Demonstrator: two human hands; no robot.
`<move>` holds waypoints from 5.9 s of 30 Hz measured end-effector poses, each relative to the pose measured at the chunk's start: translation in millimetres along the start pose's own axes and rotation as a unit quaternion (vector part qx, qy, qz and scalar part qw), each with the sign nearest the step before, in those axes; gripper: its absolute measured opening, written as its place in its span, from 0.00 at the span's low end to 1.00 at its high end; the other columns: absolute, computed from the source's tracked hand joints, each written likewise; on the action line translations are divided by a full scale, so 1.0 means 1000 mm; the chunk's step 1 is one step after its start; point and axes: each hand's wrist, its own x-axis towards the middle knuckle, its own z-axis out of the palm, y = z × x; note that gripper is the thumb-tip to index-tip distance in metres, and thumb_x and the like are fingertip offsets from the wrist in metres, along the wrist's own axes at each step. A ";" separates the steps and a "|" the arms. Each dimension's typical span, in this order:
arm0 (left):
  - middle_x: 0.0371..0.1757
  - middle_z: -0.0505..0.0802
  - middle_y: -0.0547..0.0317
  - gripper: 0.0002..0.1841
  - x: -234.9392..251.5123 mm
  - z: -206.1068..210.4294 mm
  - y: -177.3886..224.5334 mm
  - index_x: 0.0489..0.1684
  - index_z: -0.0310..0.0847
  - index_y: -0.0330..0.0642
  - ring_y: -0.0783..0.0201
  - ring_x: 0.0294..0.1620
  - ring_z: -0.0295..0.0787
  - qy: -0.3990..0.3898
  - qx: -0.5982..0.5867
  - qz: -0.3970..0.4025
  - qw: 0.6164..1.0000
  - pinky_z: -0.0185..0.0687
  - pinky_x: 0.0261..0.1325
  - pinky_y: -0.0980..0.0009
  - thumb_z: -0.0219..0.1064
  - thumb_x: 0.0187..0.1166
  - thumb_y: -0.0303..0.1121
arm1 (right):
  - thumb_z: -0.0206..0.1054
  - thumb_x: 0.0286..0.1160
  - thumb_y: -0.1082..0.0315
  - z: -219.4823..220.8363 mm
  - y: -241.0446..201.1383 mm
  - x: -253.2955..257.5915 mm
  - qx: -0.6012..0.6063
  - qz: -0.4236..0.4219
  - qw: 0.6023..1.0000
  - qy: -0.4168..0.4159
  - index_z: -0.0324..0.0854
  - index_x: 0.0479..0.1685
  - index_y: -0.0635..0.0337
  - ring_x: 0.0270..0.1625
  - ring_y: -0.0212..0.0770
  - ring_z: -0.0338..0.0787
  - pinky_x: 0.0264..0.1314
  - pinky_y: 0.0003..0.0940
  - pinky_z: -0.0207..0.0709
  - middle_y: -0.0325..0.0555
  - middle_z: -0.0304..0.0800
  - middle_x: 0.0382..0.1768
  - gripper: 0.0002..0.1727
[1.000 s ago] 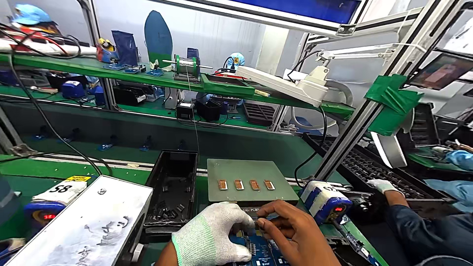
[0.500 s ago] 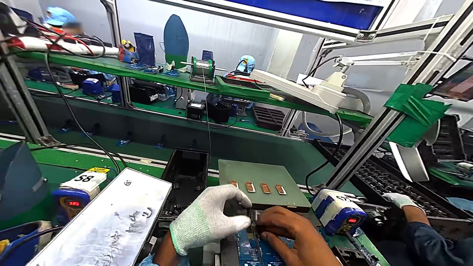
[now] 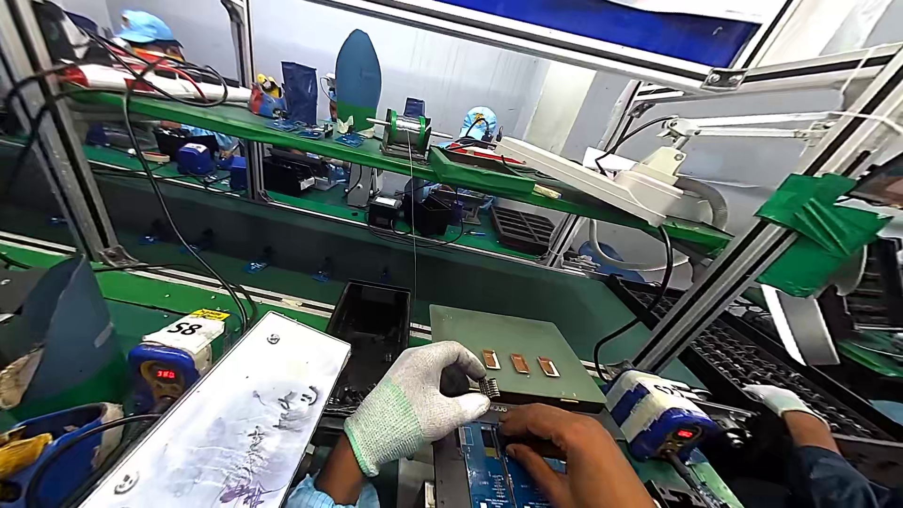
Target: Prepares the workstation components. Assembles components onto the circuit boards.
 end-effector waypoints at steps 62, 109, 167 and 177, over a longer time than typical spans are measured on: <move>0.63 0.92 0.62 0.11 0.000 -0.003 -0.014 0.30 0.93 0.48 0.65 0.76 0.79 -0.040 -0.009 0.156 0.987 0.76 0.78 0.62 0.68 0.75 0.41 | 0.74 0.78 0.63 0.007 -0.015 0.031 0.190 -0.077 0.972 0.112 0.94 0.53 0.52 0.41 0.34 0.95 0.41 0.30 0.95 0.41 0.92 0.50 0.10; 0.94 0.62 0.56 0.29 0.021 0.010 -0.054 0.56 0.95 0.57 0.49 0.96 0.49 0.121 0.167 -0.164 0.965 0.54 0.91 0.48 0.61 0.73 0.67 | 0.69 0.73 0.71 0.017 -0.023 0.030 -0.012 -0.062 0.996 -0.059 0.95 0.49 0.53 0.55 0.39 0.95 0.60 0.41 0.88 0.41 0.97 0.54 0.12; 0.95 0.61 0.57 0.27 0.020 0.009 -0.052 0.55 0.95 0.58 0.51 0.96 0.47 0.116 0.124 -0.164 0.972 0.53 0.92 0.49 0.63 0.73 0.64 | 0.66 0.71 0.69 0.008 -0.044 0.010 -0.034 0.037 0.997 -0.054 0.87 0.51 0.55 0.33 0.41 0.93 0.36 0.43 0.87 0.42 0.94 0.38 0.12; 0.95 0.61 0.58 0.25 0.019 0.010 -0.053 0.55 0.96 0.60 0.51 0.96 0.46 0.126 0.111 -0.163 0.972 0.52 0.92 0.47 0.65 0.73 0.63 | 0.67 0.72 0.70 -0.022 -0.026 -0.020 -0.030 0.098 0.994 0.025 0.88 0.49 0.56 0.29 0.36 0.92 0.32 0.38 0.88 0.40 0.95 0.40 0.10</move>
